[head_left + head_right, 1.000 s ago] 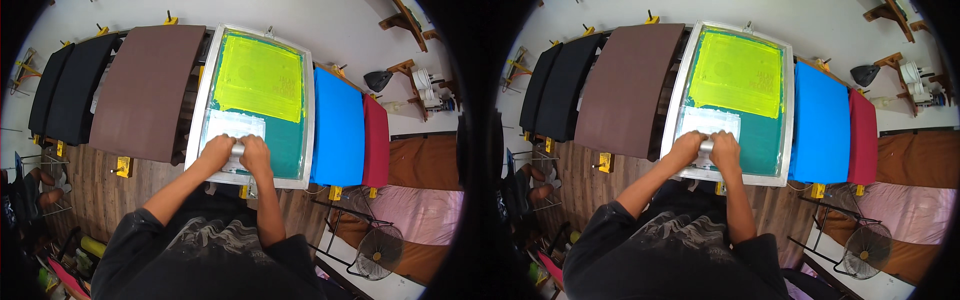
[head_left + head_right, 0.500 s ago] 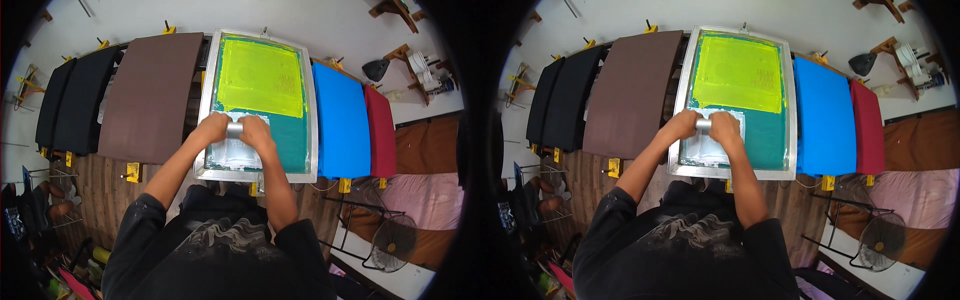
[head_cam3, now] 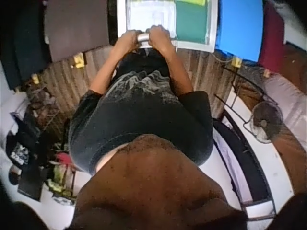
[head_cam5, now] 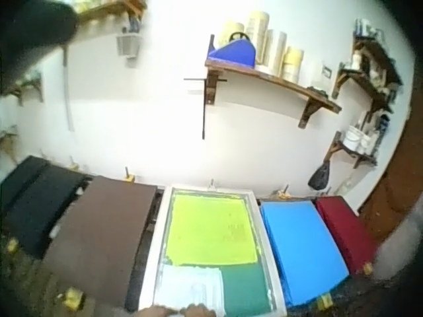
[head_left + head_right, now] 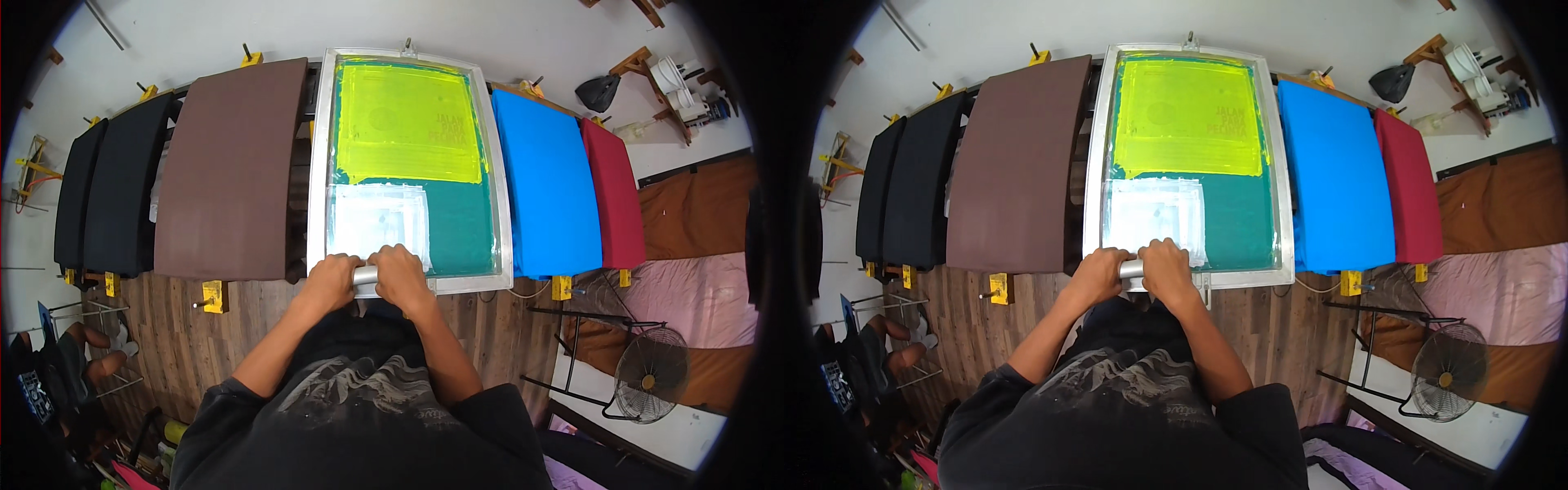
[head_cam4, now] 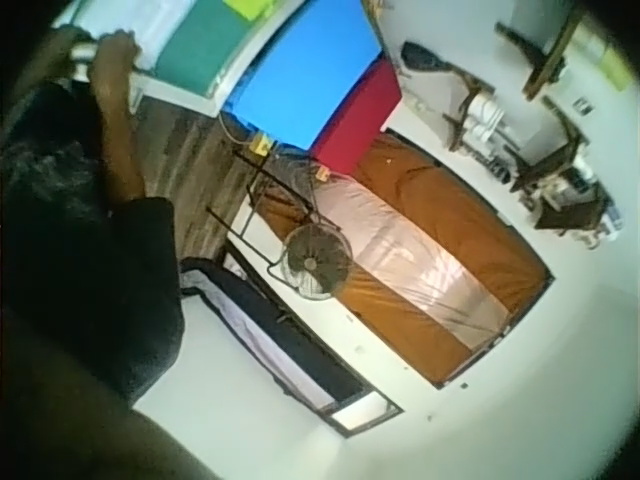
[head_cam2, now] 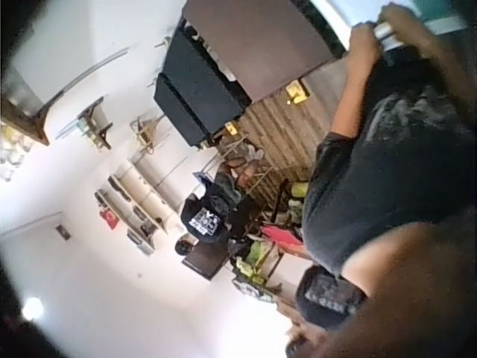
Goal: Manually applying white ink through a screen onto a t-shirt using a squeegee and rotating the press platens.
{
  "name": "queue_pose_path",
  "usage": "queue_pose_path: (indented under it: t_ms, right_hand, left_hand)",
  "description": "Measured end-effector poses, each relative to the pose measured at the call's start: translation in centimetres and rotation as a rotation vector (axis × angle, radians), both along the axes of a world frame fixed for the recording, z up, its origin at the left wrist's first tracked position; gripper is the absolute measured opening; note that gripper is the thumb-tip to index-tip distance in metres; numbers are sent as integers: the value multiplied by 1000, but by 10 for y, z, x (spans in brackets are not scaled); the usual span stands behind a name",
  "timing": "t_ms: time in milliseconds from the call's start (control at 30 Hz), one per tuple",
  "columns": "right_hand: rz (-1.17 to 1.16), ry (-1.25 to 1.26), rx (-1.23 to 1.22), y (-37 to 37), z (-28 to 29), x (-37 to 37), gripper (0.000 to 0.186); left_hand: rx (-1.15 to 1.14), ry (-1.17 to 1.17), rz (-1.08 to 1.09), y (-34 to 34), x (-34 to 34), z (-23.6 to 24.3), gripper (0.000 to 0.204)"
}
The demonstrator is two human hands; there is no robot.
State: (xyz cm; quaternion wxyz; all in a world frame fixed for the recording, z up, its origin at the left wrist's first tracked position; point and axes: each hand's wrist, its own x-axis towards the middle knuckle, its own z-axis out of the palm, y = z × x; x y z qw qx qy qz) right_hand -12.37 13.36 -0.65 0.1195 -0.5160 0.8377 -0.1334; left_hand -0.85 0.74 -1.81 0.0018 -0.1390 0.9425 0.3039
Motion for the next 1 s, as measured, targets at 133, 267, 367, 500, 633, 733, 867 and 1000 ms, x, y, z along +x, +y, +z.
queue_pose_path:
  t_ms: [133,267,367,500,633,733,867,1000]
  right_hand:
    - [29,-75,212,-11,12,-34,29]
    - [-12,49,216,-32,30,-92,30]
    - [-78,88,197,-49,30,-123,32]
    - [-63,-29,164,-42,17,-131,33]
    - [-84,-11,31,-18,1,-109,29]
    - [-113,-22,35,6,1,-78,30]
    - [-125,-61,17,29,4,-46,28]
    - [-105,-122,279,5,22,-63,26]
  left_hand:
    - [35,-178,-92,-15,-29,19,28]
    - [-50,-52,-64,-37,-94,15,25]
    - [-55,-46,-23,-47,-129,15,26]
    - [-116,-24,-63,-44,-136,6,24]
    - [-139,-16,-39,-22,-117,3,26]
    - [-119,32,-75,1,-88,-5,34]
    - [6,-24,-113,18,-58,3,31]
    - [46,-184,-200,-9,-73,10,30]
